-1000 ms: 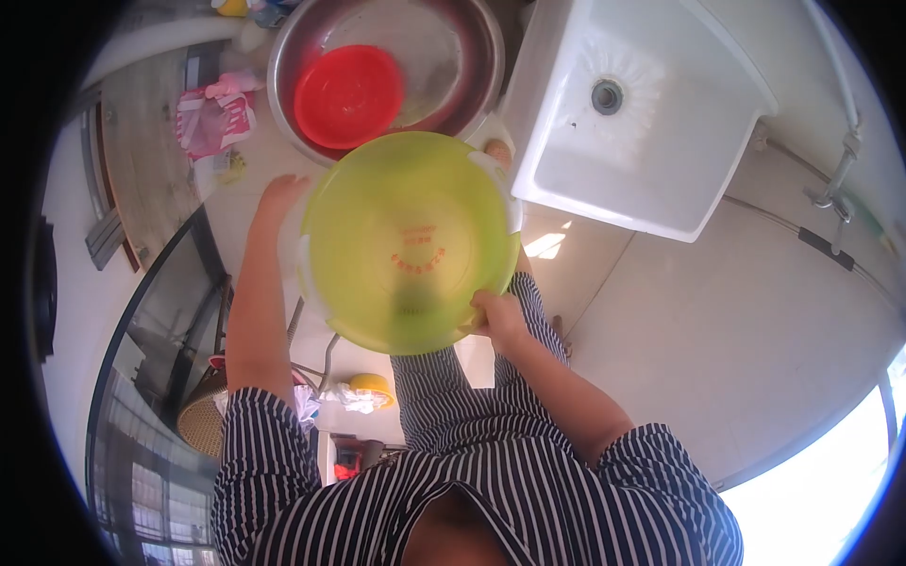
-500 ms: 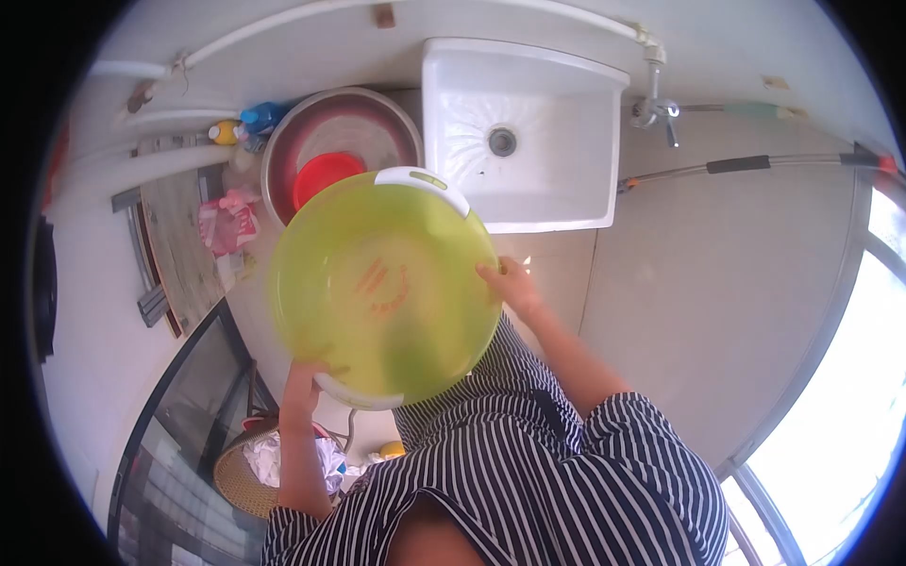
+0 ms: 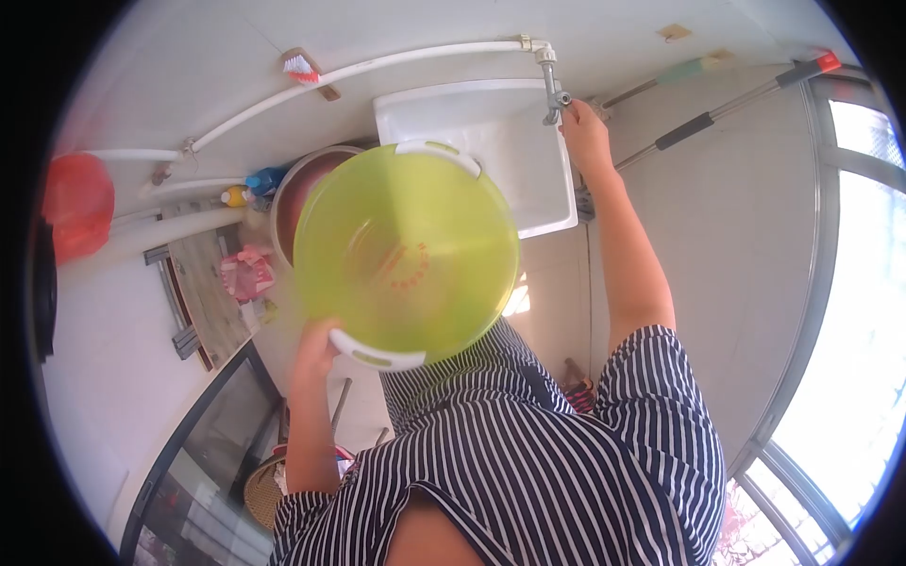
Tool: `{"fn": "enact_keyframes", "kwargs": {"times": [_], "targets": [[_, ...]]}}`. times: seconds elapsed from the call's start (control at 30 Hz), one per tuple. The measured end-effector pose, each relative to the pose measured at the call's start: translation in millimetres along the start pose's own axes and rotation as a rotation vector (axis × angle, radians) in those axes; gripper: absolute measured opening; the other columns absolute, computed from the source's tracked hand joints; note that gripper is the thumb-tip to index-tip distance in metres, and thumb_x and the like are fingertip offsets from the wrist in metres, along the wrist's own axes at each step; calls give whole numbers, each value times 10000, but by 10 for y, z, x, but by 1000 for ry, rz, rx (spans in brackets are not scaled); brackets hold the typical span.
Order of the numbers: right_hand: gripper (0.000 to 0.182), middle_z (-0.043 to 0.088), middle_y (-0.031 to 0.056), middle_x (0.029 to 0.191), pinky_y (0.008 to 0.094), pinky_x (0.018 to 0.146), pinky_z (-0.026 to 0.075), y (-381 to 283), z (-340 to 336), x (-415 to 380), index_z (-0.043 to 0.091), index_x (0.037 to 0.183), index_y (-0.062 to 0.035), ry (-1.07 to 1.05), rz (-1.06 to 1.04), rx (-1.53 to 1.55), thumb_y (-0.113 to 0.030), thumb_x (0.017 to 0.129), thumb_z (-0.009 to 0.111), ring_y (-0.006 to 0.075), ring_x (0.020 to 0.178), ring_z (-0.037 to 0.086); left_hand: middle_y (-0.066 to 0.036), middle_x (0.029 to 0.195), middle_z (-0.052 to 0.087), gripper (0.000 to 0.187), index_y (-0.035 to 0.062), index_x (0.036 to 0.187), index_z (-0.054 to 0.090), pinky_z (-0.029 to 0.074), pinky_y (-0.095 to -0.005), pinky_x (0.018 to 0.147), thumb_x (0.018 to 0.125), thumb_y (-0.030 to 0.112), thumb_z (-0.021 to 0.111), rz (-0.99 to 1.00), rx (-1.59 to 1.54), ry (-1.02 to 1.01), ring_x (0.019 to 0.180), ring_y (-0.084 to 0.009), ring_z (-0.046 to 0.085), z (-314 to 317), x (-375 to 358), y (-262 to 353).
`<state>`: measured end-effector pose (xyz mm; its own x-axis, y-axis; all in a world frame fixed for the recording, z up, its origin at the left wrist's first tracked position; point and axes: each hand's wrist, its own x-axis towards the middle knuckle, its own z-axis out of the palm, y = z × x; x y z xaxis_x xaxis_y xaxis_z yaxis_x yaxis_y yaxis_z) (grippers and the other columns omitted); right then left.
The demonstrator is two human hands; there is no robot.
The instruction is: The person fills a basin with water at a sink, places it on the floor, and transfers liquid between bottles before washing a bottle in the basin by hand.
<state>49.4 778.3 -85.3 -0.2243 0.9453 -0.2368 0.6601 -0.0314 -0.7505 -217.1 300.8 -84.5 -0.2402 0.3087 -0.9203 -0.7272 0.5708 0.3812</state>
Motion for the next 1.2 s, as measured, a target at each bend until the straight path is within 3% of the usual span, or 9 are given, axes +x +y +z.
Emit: {"fn": "enact_keyframes", "kwargs": {"times": [0.07, 0.23, 0.3, 0.6, 0.93, 1.03, 1.1, 1.17, 1.2], "targets": [[453, 661, 87, 961, 299, 768, 531, -58, -25, 10, 520, 1395, -23, -74, -47, -280, -182, 975, 576, 149, 820, 668, -135, 1107, 669, 458, -6, 1283, 534, 613, -424, 794, 828, 14, 590, 42, -58, -31, 955, -251, 702, 554, 235, 78], [486, 663, 136, 975, 344, 815, 510, 178, -41, 85, 503, 1429, -72, -14, -115, -345, -213, 969, 575, 231, 865, 670, -150, 1207, 606, 562, 54, 1346, 491, 600, -459, 831, 799, -21, 595, 6, -215, -35, 1070, -290, 653, 1795, 528, 190], [520, 642, 182, 1279, 437, 956, 476, -2, -102, 39, 456, 1484, -126, -121, -45, -536, -237, 981, 529, 346, 1167, 607, -143, 1207, 604, 538, 49, 1328, 496, 593, -456, 846, 804, -15, 593, -32, -255, -86, 1077, -282, 647, 1964, 619, 171], [513, 677, 78, 1238, 404, 898, 510, -170, -423, 111, 507, 1436, -409, -260, -170, -776, -142, 1001, 460, 280, 1099, 646, -118, 1156, 571, 494, 53, 1275, 509, 577, -378, 746, 791, 18, 603, -88, -293, -203, 982, -235, 622, 2095, 604, 135], [593, 691, 17, 1178, 393, 858, 540, -416, -858, 588, 533, 1403, -420, -518, -590, -924, -34, 957, 470, 267, 1028, 662, -124, 1161, 635, 496, 34, 1292, 517, 613, -399, 779, 800, 52, 575, -48, -405, -209, 1012, -241, 676, 2367, 605, -174], [524, 677, 72, 1221, 391, 907, 533, 74, -779, 751, 530, 1431, -312, -462, -753, -678, -98, 952, 536, 317, 1031, 656, -130, 1182, 635, 502, 26, 1302, 515, 613, -409, 796, 804, 51, 570, -26, -490, -204, 1040, -248, 673, 2548, 660, -341], [534, 629, 192, 1290, 381, 958, 521, 524, -675, 726, 469, 1471, -136, -87, -497, -500, -222, 959, 597, 352, 1090, 643, -132, 1192, 634, 501, 21, 1305, 513, 612, -413, 808, 807, 47, 565, -9, -542, -199, 1054, -252, 670, 2640, 699, -396], [647, 577, 269, 1338, 442, 976, 516, 591, -735, 339, 389, 1490, -31, -172, 22, -436, -299, 954, 633, 364, 1163, 623, -151, 1194, 643, 494, 5, 1295, 512, 607, -418, 879, 803, -28, 537, -53, -616, -160, 1085, -278, 668, 2677, 600, -384], [658, 568, 247, 1359, 471, 964, 524, 572, -832, 197, 374, 1495, -35, -426, 313, -160, -306, 957, 636, 355, 1190, 611, -151, 1194, 643, 494, 5, 1295, 512, 607, -418, 879, 803, -28, 537, -44, -619, -157, 1085, -278, 668, 2754, 605, -357]]}}
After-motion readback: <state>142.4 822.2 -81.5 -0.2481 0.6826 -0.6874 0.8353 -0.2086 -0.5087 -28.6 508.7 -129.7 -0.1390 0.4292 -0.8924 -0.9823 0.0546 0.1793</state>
